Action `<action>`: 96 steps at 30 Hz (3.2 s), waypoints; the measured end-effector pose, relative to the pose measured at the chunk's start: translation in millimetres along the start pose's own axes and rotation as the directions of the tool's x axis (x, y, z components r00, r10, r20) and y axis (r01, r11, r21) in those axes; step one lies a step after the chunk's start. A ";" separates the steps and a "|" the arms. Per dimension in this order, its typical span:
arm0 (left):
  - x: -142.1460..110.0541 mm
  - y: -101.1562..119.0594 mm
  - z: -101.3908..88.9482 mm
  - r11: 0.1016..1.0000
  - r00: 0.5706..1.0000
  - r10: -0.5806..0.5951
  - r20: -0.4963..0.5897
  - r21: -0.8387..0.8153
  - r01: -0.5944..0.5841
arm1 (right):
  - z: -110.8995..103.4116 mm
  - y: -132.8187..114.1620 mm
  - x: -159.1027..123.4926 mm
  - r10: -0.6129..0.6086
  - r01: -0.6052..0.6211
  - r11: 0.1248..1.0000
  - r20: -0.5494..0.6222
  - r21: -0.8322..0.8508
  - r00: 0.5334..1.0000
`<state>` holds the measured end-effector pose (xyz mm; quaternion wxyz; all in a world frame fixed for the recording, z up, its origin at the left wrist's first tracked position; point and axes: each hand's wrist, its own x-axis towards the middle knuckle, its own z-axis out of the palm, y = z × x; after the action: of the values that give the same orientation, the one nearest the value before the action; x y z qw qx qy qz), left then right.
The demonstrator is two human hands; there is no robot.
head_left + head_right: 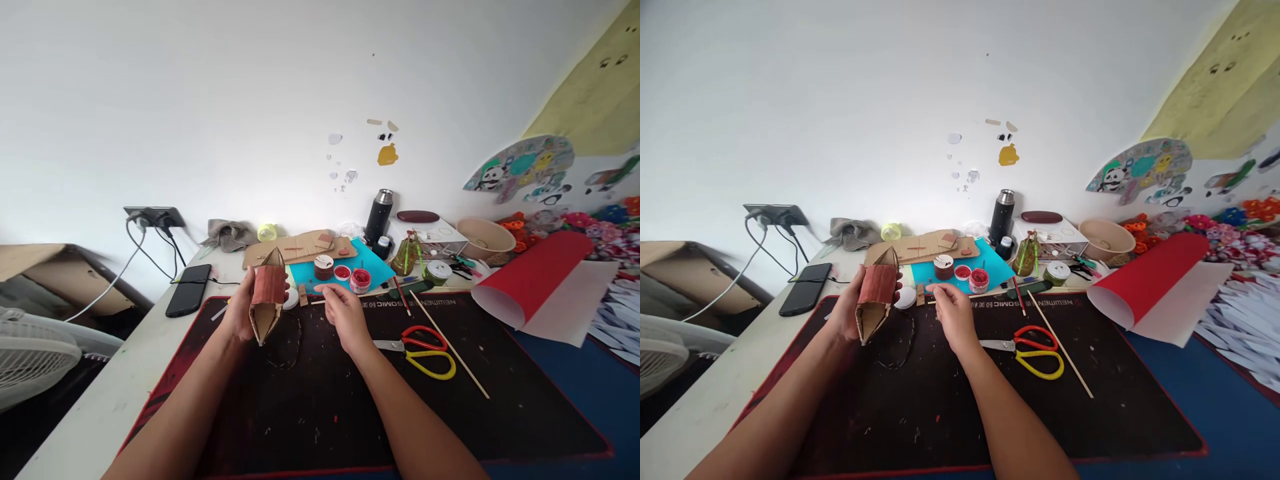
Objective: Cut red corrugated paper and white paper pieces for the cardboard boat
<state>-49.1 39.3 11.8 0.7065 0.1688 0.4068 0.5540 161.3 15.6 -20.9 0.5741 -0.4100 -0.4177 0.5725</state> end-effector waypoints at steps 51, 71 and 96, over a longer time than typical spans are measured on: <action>11.3 -29.3 13.9 0.972 0.980 -0.195 0.028 -0.127 0.197 | 6.1 26.1 -8.5 -0.132 0.202 0.926 0.230 -0.319 0.964; -0.3 -27.4 13.6 0.945 0.943 -0.327 0.060 0.003 0.328 | 5.1 21.5 -1.3 -0.076 0.094 0.984 0.124 -0.151 0.989; 4.9 -31.4 3.6 0.941 0.940 -0.337 0.060 0.031 0.336 | 5.3 21.1 2.1 -0.010 0.017 0.998 0.114 -0.063 0.993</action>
<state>-25.9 34.3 -9.6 0.8018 0.1219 0.4122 0.4152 149.7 17.9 -39.2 0.5400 -0.3918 -0.4706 0.5774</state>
